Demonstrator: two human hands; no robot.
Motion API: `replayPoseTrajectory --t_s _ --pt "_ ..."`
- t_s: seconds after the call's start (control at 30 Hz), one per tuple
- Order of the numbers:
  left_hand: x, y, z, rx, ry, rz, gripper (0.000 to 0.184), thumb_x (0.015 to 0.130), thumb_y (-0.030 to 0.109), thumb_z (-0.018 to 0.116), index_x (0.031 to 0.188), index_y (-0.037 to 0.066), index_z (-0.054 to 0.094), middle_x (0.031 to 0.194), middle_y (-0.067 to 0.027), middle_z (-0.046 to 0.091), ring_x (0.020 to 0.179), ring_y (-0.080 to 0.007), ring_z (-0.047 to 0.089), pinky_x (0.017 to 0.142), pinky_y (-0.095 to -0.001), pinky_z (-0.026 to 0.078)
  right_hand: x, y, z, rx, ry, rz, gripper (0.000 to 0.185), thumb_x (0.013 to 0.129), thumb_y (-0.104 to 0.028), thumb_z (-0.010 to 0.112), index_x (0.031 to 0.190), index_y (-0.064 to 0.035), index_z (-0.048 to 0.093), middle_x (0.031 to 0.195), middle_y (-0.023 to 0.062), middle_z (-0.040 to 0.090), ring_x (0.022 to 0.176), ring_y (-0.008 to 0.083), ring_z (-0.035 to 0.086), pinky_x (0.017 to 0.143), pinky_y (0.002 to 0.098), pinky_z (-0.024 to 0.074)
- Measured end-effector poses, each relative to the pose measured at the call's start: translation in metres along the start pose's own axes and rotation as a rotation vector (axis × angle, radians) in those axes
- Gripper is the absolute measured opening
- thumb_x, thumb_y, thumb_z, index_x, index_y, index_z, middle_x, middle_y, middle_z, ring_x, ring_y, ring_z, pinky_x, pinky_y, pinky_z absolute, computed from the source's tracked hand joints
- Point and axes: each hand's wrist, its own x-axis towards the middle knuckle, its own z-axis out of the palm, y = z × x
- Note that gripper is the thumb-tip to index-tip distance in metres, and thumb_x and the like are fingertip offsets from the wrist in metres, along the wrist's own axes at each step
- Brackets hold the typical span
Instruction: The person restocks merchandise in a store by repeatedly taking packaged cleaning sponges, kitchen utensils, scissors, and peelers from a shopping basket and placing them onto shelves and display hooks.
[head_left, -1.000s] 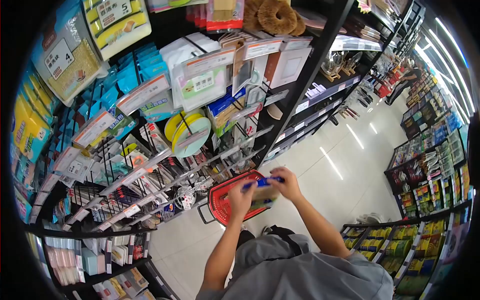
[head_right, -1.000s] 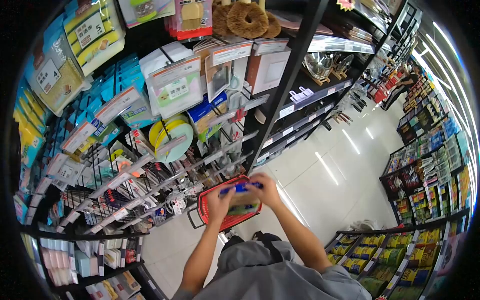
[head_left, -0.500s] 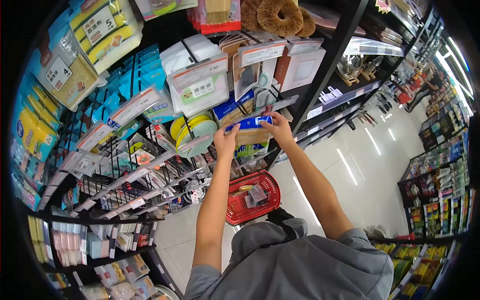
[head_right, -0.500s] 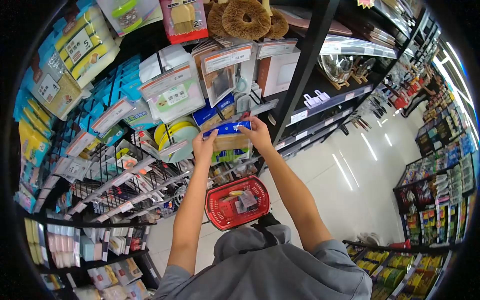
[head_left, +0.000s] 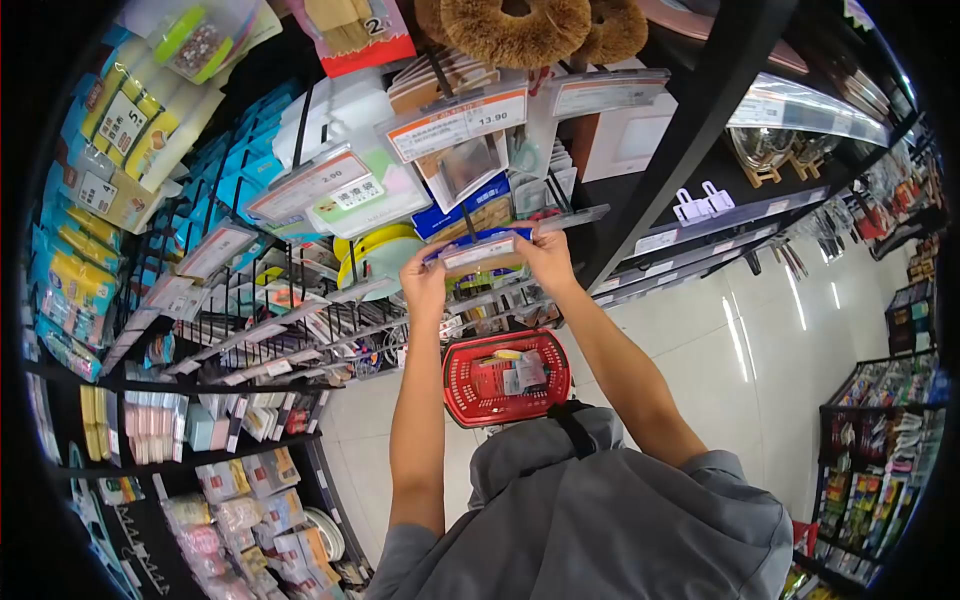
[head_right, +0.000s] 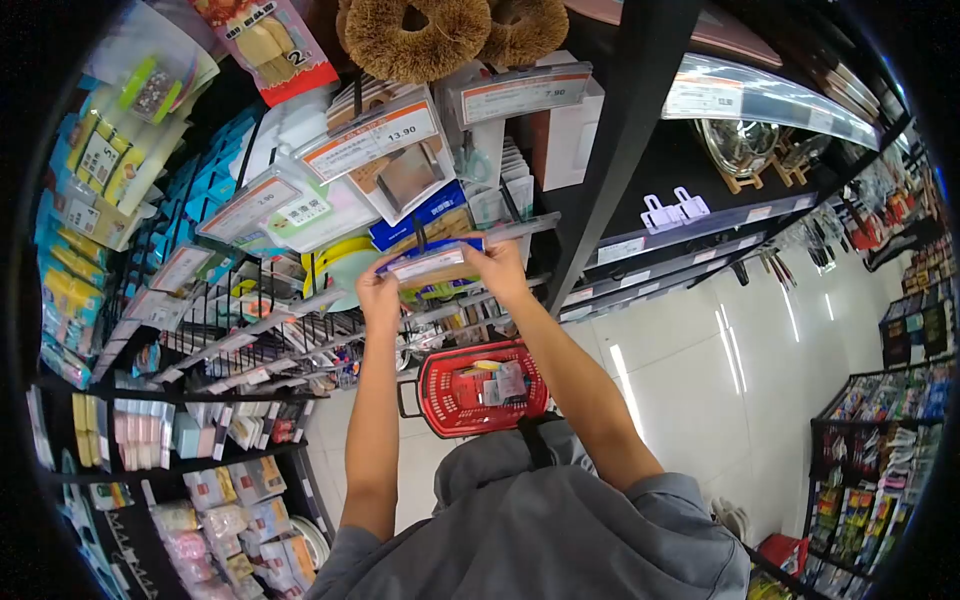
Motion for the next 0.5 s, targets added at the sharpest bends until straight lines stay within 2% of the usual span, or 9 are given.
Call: replayPoseTrajectory --t_s 0.17,0.23,0.27,0.37,0.4,0.43,0.5 --pt "0.008 0.009 0.008 -0.008 0.04 -0.188 0.018 0.08 0.008 0.071 0.096 0.0 0.069 0.082 -0.0031 0.067 0.072 -0.0065 0.056 0.064 -0.0205 0.043 0.012 0.005 0.01 0.069 0.069 -0.011 0.017 0.084 -0.013 0.067 0.094 0.0016 0.065 0.073 0.0008 0.062 0.063 0.006 0.053 0.059 0.0222 0.0426" --pt "0.011 0.006 0.011 0.065 0.074 -0.235 0.017 0.08 0.009 0.071 0.095 0.001 0.069 0.079 -0.0025 0.066 0.068 -0.006 0.055 0.06 -0.0204 0.043 0.016 0.004 0.012 0.029 0.108 0.105 0.02 0.083 -0.016 0.069 0.094 0.0006 0.065 0.071 0.0001 0.06 0.06 0.0054 0.05 0.055 0.0216 0.0406" --pt "0.016 0.0 0.016 0.002 0.095 -0.107 0.017 0.08 0.01 0.072 0.094 0.001 0.069 0.073 -0.0014 0.064 0.062 -0.0046 0.053 0.054 -0.0201 0.041 0.019 0.007 0.015 0.095 0.13 0.101 0.022 0.082 -0.017 0.07 0.095 0.0001 0.065 0.069 0.0 0.059 0.058 0.0046 0.049 0.051 0.0211 0.0387" --pt "0.024 -0.006 0.017 -0.014 0.103 -0.128 0.016 0.081 0.01 0.071 0.094 0.001 0.068 0.071 -0.0007 0.063 0.062 -0.0047 0.053 0.054 -0.02 0.041 0.03 0.01 0.018 0.134 0.137 0.15 0.021 0.082 -0.017 0.07 0.095 -0.0002 0.065 0.07 0.0005 0.06 0.058 0.0044 0.049 0.051 0.0211 0.0386" --pt "0.024 0.001 0.018 -0.014 0.094 -0.212 0.017 0.081 0.009 0.07 0.096 0.001 0.067 0.076 -0.0019 0.064 0.068 -0.006 0.055 0.061 -0.0213 0.044 0.033 0.011 0.02 0.116 0.152 0.139 0.02 0.083 -0.015 0.069 0.097 -0.0007 0.065 0.072 0.0007 0.061 0.059 0.0048 0.05 0.053 0.0205 0.039" --pt "0.024 -0.002 0.02 -0.014 0.104 -0.22 0.017 0.081 0.009 0.07 0.096 0.001 0.067 0.076 -0.0019 0.064 0.068 -0.006 0.055 0.061 -0.0213 0.044 0.035 0.012 0.022 0.113 0.146 0.149 0.02 0.083 -0.015 0.069 0.097 -0.0007 0.065 0.072 0.0007 0.061 0.059 0.0048 0.05 0.053 0.0205 0.039" --pt "0.022 -0.017 0.018 -0.079 0.111 -0.018 0.022 0.082 0.01 0.069 0.1 -0.001 0.063 0.084 -0.0028 0.065 0.075 -0.0068 0.055 0.069 -0.0224 0.045 0.036 0.02 0.022 0.123 0.181 0.018 0.02 0.084 -0.012 0.068 0.1 -0.0007 0.063 0.077 0.0013 0.063 0.064 0.0054 0.052 0.058 0.0202 0.0408"
